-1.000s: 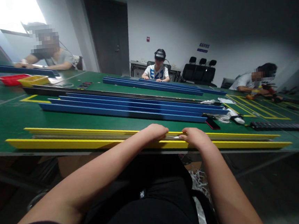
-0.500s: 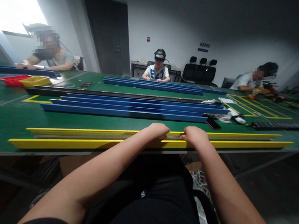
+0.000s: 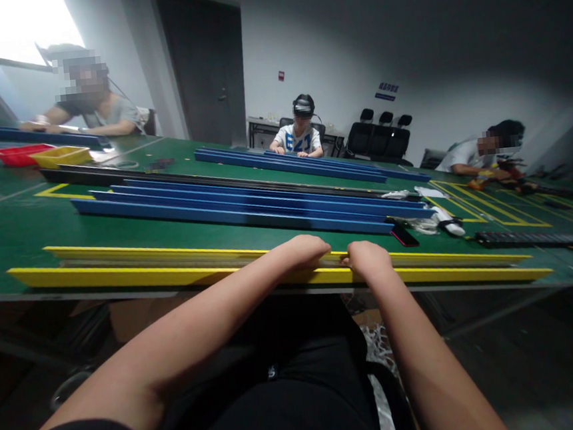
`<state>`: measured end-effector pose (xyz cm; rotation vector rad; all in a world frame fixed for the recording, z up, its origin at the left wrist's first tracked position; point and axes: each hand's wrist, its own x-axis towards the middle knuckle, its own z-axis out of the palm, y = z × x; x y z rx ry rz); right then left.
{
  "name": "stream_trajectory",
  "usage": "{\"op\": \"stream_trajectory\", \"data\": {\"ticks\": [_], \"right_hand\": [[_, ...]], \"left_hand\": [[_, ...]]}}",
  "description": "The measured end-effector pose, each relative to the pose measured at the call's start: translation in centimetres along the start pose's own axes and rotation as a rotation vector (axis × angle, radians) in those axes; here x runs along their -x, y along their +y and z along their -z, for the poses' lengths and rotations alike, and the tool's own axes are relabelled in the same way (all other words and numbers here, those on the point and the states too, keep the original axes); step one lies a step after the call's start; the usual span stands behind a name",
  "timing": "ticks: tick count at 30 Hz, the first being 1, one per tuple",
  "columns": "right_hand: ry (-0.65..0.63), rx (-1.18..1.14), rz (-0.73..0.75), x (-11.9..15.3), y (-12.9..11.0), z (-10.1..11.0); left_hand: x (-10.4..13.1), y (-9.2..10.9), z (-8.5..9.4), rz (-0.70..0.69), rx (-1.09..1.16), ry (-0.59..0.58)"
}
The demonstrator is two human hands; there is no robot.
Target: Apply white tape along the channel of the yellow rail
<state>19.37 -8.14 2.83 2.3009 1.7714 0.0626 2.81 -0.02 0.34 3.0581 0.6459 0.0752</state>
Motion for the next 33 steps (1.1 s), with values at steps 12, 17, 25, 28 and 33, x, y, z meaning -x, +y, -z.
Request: {"op": "stream_trajectory", "data": {"ticks": [12,17,25,28,33], "right_hand": [[0.016,0.003,0.008,0.2,-0.1,0.1],[0.017,-0.002,0.005,0.0,-0.1,-0.1],[0.034,-0.027,0.046,-0.2,0.9,-0.7],[0.024,-0.072,0.081,-0.2,1.6,-0.8],[0.031,-0.168,0.114,-0.2,2.6,-1.2]], "left_hand": [[-2.0,0.7,-0.3,0.024,-0.055,-0.028],[-1.5,0.6,-0.6,0.013,-0.029,-0.002],[-1.4,0.4,-0.7,0.029,0.001,-0.018],[-1.5,0.3,-0.8,0.045,0.017,-0.027],[-1.5,0.0,-0.8,0.053,0.045,-0.038]]}}
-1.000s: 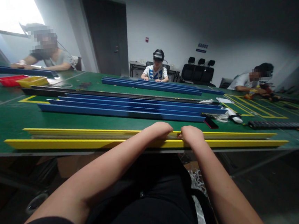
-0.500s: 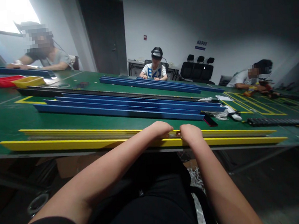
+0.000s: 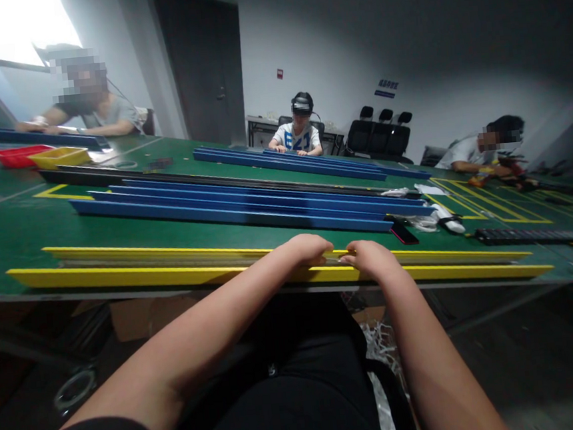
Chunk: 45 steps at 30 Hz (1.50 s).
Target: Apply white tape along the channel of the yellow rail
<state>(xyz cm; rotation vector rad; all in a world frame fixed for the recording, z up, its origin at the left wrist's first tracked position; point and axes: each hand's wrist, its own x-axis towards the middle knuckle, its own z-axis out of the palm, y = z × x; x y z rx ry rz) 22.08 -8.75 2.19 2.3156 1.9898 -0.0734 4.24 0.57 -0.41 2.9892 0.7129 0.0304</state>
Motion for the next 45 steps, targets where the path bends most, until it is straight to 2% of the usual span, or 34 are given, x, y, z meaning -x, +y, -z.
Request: {"op": "stream_trajectory", "data": {"ticks": [11,26,30,36,40,45], "right_hand": [[-0.039,-0.039,-0.008,-0.8,1.3,0.0],[-0.114,0.125,0.021,-0.7,0.8,2.6],[-0.168,0.200,-0.008,-1.1,0.2,2.3],[-0.157,0.273,-0.072,-1.3,-1.3,2.6],[-0.169,0.275,-0.032,-0.8,-1.4,3.4],[-0.110,0.277,0.071,0.7,-1.3,4.3]], "left_hand": [[0.4,0.2,0.6,0.059,0.070,-0.015],[0.4,0.2,0.7,0.055,0.040,-0.005],[0.2,0.3,0.5,0.077,0.009,0.011],[0.2,0.5,0.4,0.083,-0.017,0.036],[0.2,0.2,0.2,0.072,0.002,0.045],[0.2,-0.1,0.5,0.087,0.090,-0.004]]}}
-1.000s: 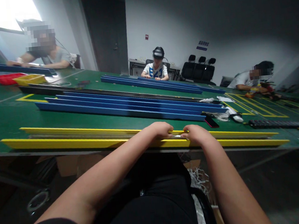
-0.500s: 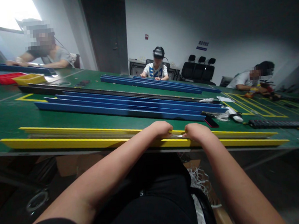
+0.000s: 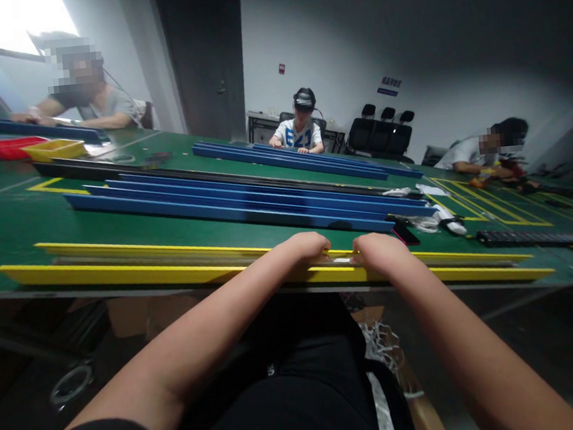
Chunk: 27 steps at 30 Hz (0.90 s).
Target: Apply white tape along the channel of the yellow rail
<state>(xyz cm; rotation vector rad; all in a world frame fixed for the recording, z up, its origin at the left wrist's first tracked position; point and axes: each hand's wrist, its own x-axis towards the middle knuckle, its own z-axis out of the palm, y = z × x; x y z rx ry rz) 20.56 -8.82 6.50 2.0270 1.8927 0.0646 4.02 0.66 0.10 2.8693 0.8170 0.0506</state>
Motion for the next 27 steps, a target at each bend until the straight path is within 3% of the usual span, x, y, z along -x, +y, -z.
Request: {"op": "stream_trajectory", "data": {"ticks": [12,20,27], "right_hand": [[0.048,-0.054,0.162,2.4,-0.1,-0.5],[0.076,-0.098,0.191,2.3,0.8,-1.4],[0.128,-0.104,0.295,3.0,0.5,-1.1]], "left_hand": [[0.3,-0.1,0.5,0.044,0.061,-0.059],[2.7,-1.9,1.4,0.003,0.235,-0.148],[3.0,-3.1,0.4,0.035,0.224,-0.162]]}}
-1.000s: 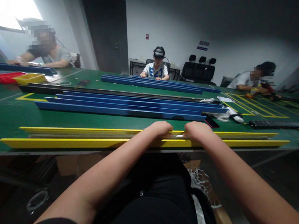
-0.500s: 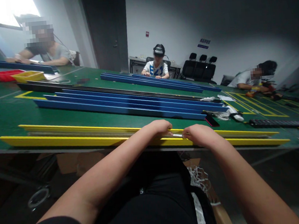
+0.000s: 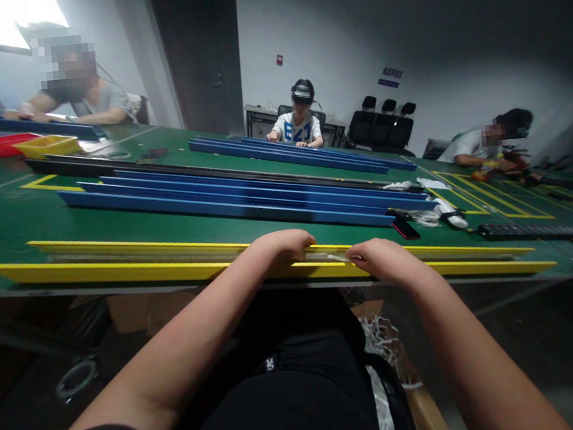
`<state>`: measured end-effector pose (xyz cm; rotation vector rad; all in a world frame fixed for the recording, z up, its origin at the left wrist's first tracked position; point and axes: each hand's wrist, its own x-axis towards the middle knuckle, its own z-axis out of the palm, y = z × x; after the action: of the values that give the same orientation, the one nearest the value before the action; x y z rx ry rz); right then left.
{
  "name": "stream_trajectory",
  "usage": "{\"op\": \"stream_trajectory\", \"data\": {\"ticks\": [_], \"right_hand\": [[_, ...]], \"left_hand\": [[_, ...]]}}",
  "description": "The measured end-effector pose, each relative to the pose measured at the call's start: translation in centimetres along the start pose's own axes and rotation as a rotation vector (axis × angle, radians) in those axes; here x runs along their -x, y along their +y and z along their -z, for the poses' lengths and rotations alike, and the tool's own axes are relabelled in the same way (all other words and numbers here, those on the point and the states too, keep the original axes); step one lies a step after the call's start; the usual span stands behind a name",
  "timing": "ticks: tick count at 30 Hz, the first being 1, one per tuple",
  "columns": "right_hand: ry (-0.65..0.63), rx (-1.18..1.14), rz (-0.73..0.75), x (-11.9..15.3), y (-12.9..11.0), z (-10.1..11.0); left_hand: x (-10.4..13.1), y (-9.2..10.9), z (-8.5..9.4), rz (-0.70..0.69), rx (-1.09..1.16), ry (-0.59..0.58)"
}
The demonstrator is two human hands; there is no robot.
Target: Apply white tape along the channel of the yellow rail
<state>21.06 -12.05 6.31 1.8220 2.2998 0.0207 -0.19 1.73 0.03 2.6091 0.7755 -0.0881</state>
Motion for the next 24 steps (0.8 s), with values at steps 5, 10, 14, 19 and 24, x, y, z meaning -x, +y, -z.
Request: {"op": "stream_trajectory", "data": {"ticks": [5,10,14,19,24], "right_hand": [[0.010,-0.015,0.058,0.3,-1.2,0.7],[0.003,-0.093,0.071,0.3,-2.4,1.4],[0.011,-0.155,0.101,0.3,-2.9,1.5],[0.024,-0.244,0.129,0.3,-3.0,1.5],[0.002,-0.370,0.165,0.3,-3.2,1.7]], "left_hand": [[-0.6,-0.5,-0.4,-0.005,0.042,-0.015],[-0.3,-0.2,-0.1,-0.014,0.037,-0.008],[-0.1,0.3,0.1,0.026,0.047,-0.025],[0.0,0.4,0.2,0.033,0.069,-0.030],[0.4,0.7,0.4,0.039,0.050,-0.032]]}}
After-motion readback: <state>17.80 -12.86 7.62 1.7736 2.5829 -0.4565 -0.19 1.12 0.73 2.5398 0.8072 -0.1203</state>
